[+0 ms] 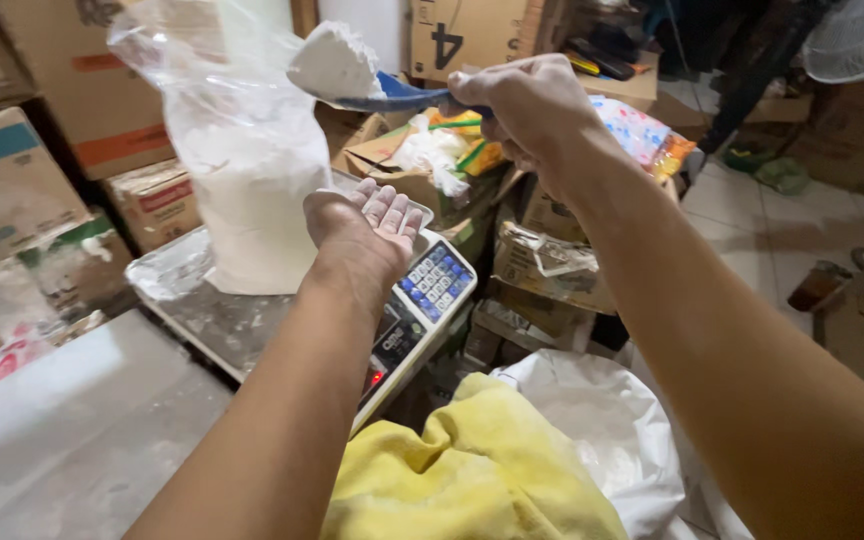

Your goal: The person scoops white powder from a large sack into a plastic bag using a blue scoop, places the bag on a digital scale, adjusts the amount to reach a target weight, and ties the bag closed. The process is repeated for multiple bags.

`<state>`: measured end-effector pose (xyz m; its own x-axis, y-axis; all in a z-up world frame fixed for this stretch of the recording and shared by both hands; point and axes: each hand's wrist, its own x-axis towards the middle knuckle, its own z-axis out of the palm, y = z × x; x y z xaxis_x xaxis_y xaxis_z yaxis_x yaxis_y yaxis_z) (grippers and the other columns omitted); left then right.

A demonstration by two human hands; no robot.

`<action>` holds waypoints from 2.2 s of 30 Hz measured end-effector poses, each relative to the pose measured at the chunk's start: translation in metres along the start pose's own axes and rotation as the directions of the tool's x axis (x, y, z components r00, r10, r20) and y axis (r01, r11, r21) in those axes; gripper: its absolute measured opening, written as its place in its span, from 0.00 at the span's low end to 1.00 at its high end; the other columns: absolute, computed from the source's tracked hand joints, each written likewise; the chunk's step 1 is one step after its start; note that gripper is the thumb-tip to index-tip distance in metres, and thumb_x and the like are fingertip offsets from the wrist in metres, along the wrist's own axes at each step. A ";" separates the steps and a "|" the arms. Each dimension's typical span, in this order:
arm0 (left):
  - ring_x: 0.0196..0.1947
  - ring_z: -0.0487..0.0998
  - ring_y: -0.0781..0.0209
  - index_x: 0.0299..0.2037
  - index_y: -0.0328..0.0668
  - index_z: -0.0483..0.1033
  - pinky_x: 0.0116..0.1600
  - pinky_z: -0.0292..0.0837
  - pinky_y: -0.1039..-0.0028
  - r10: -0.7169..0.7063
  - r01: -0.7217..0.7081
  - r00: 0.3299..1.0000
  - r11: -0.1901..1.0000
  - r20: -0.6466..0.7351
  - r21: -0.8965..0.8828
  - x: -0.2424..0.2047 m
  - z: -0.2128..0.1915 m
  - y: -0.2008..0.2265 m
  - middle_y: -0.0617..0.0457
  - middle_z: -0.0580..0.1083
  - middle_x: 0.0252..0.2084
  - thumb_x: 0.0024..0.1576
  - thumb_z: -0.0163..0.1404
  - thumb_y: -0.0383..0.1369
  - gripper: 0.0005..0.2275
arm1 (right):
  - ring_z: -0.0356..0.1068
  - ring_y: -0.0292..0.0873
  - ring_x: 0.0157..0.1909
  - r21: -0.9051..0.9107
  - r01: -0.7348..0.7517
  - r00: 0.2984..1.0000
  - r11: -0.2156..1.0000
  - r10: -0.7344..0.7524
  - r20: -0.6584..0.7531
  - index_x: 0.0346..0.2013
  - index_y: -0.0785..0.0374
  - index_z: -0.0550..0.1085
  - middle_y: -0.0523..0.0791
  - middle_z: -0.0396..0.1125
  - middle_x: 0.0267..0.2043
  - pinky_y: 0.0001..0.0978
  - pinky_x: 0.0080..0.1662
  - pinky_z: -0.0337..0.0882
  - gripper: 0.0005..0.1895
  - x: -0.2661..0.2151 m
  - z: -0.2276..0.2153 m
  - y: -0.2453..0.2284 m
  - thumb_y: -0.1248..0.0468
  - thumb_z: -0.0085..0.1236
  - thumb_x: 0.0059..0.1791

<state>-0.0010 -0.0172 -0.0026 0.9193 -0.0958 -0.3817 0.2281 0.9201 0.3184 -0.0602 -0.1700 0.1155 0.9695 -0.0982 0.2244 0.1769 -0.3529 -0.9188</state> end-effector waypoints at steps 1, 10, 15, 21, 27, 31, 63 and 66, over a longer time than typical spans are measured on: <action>0.72 0.63 0.46 0.67 0.36 0.62 0.73 0.56 0.53 -0.008 0.008 1.000 1.000 -0.004 0.006 0.002 0.001 -0.006 0.42 0.63 0.71 0.61 0.26 0.44 0.28 | 0.43 0.31 0.13 0.012 -0.012 1.000 1.000 0.012 0.011 0.32 0.63 0.82 0.37 0.52 0.12 0.29 0.18 0.41 0.13 -0.003 -0.006 0.005 0.57 0.59 0.50; 0.73 0.63 0.42 0.70 0.37 0.58 0.73 0.55 0.52 -0.173 0.173 0.985 0.979 -0.003 0.105 0.028 -0.014 -0.082 0.39 0.62 0.72 0.61 0.25 0.41 0.28 | 0.49 0.32 0.17 -0.070 -0.137 0.983 0.988 0.127 -0.133 0.31 0.64 0.80 0.38 0.59 0.17 0.29 0.21 0.46 0.12 -0.059 -0.083 0.080 0.57 0.60 0.50; 0.75 0.57 0.43 0.73 0.36 0.52 0.75 0.51 0.50 -0.320 0.336 0.941 0.921 -0.111 0.199 0.024 -0.036 -0.135 0.38 0.56 0.75 0.63 0.25 0.44 0.29 | 0.51 0.32 0.19 -0.091 -0.283 0.935 0.955 0.254 -0.246 0.34 0.63 0.82 0.39 0.60 0.18 0.29 0.23 0.48 0.14 -0.100 -0.135 0.146 0.55 0.61 0.49; 0.77 0.52 0.41 0.74 0.33 0.49 0.75 0.48 0.50 -0.362 0.407 0.909 0.873 -0.205 0.267 0.005 -0.051 -0.163 0.35 0.52 0.76 0.64 0.27 0.43 0.30 | 0.56 0.34 0.25 -0.246 -0.468 0.863 0.849 0.378 -0.337 0.35 0.64 0.86 0.40 0.64 0.23 0.29 0.29 0.54 0.14 -0.150 -0.186 0.262 0.56 0.64 0.49; 0.77 0.52 0.43 0.75 0.38 0.48 0.76 0.49 0.50 -0.360 0.404 0.914 0.846 -0.186 0.349 -0.003 -0.053 -0.162 0.36 0.51 0.76 0.65 0.27 0.46 0.30 | 0.79 0.45 0.44 -0.691 -0.560 0.813 0.458 0.464 -0.352 0.44 0.44 0.84 0.43 0.80 0.42 0.38 0.50 0.75 0.15 -0.185 -0.168 0.361 0.48 0.58 0.46; 0.76 0.53 0.43 0.74 0.38 0.50 0.75 0.50 0.50 -0.355 0.404 0.914 0.845 -0.196 0.352 -0.003 -0.056 -0.161 0.37 0.53 0.76 0.65 0.27 0.48 0.30 | 0.76 0.46 0.50 -0.872 -0.440 0.822 0.215 0.486 -0.296 0.50 0.37 0.81 0.43 0.77 0.44 0.41 0.53 0.75 0.17 -0.206 -0.131 0.388 0.48 0.55 0.47; 0.71 0.63 0.45 0.71 0.43 0.59 0.73 0.56 0.53 -0.318 0.387 0.915 0.868 -0.249 0.312 -0.004 -0.074 -0.138 0.40 0.64 0.69 0.64 0.34 0.42 0.25 | 0.68 0.38 0.32 -0.269 -0.437 0.862 0.858 0.314 -0.398 0.41 0.59 0.83 0.42 0.74 0.31 0.31 0.36 0.67 0.14 -0.167 -0.139 0.344 0.56 0.60 0.48; 0.69 0.65 0.46 0.67 0.43 0.63 0.72 0.58 0.54 -0.297 0.366 0.922 0.879 -0.249 0.305 0.000 -0.077 -0.130 0.43 0.67 0.66 0.62 0.40 0.40 0.23 | 0.58 0.33 0.27 -0.129 -0.403 0.868 0.906 0.333 -0.369 0.40 0.63 0.83 0.39 0.66 0.26 0.27 0.29 0.56 0.12 -0.138 -0.134 0.294 0.58 0.61 0.49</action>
<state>-0.0555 -0.1073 -0.1108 0.6996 -0.2669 -0.6628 0.6346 0.6585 0.4046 -0.1644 -0.3848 -0.1422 0.8378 -0.5459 0.0087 -0.2519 -0.4007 -0.8809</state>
